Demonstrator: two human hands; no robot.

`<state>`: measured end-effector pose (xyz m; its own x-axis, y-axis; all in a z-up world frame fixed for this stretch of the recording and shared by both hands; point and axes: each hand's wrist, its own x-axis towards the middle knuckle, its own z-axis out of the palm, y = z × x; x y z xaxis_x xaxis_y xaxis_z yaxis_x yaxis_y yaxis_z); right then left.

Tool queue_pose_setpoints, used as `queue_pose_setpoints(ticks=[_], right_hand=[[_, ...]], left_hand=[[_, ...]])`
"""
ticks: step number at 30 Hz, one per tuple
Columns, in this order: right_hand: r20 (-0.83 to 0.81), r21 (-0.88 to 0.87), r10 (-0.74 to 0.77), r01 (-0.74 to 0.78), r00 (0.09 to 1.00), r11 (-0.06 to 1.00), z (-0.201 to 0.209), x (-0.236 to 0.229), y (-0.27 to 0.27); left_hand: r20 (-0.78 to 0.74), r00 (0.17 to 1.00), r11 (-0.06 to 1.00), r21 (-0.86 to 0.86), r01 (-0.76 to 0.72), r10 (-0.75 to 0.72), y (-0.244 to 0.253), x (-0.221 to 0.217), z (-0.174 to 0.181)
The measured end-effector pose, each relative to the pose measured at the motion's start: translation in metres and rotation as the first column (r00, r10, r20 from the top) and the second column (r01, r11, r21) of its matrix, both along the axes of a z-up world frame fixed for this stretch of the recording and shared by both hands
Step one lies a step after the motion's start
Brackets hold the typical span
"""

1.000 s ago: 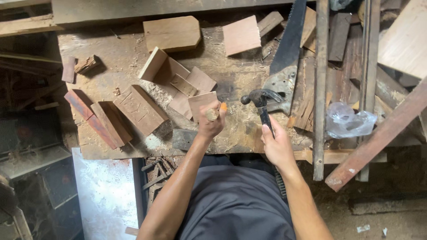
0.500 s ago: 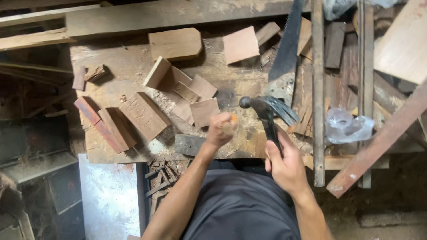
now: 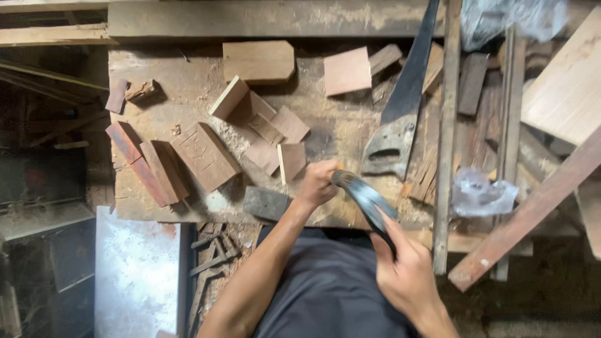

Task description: The person assembles small wooden pieces into a box-like structure on a cluttered workbench. They use a hammer to tap pieces together, repeatedly pick up and place small blocks, and adjust the alignment of the components.

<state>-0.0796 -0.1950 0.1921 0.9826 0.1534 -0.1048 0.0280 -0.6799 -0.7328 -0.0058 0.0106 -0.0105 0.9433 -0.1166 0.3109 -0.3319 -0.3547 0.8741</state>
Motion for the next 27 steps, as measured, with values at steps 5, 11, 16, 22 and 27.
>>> queue_pose_setpoints(ticks=[5,11,16,22,27], right_hand=[[0.009,0.150,-0.148,0.145,0.989,0.978,0.012,-0.012,-0.014],[-0.395,0.345,-0.179,0.326,0.901,0.880,-0.068,0.029,-0.022],[0.043,0.251,-0.013,0.002,0.999,0.968,-0.155,0.070,0.024],[-0.107,0.261,-0.193,0.215,0.975,0.941,-0.235,0.075,0.085],[0.130,-0.179,-0.087,0.110,0.988,0.978,-0.241,0.079,0.103]], left_hand=[[-0.057,0.994,0.993,-0.059,-0.100,0.097,0.010,-0.009,-0.017],[-0.424,0.819,0.874,-0.112,-0.472,0.388,0.051,-0.015,-0.010],[-0.155,0.870,0.870,-0.095,-0.484,0.467,0.082,-0.032,0.011],[-0.344,0.856,0.806,-0.326,-0.495,0.386,0.091,-0.043,0.005],[-0.406,0.857,0.697,-0.513,-0.501,0.318,0.099,-0.043,-0.002]])
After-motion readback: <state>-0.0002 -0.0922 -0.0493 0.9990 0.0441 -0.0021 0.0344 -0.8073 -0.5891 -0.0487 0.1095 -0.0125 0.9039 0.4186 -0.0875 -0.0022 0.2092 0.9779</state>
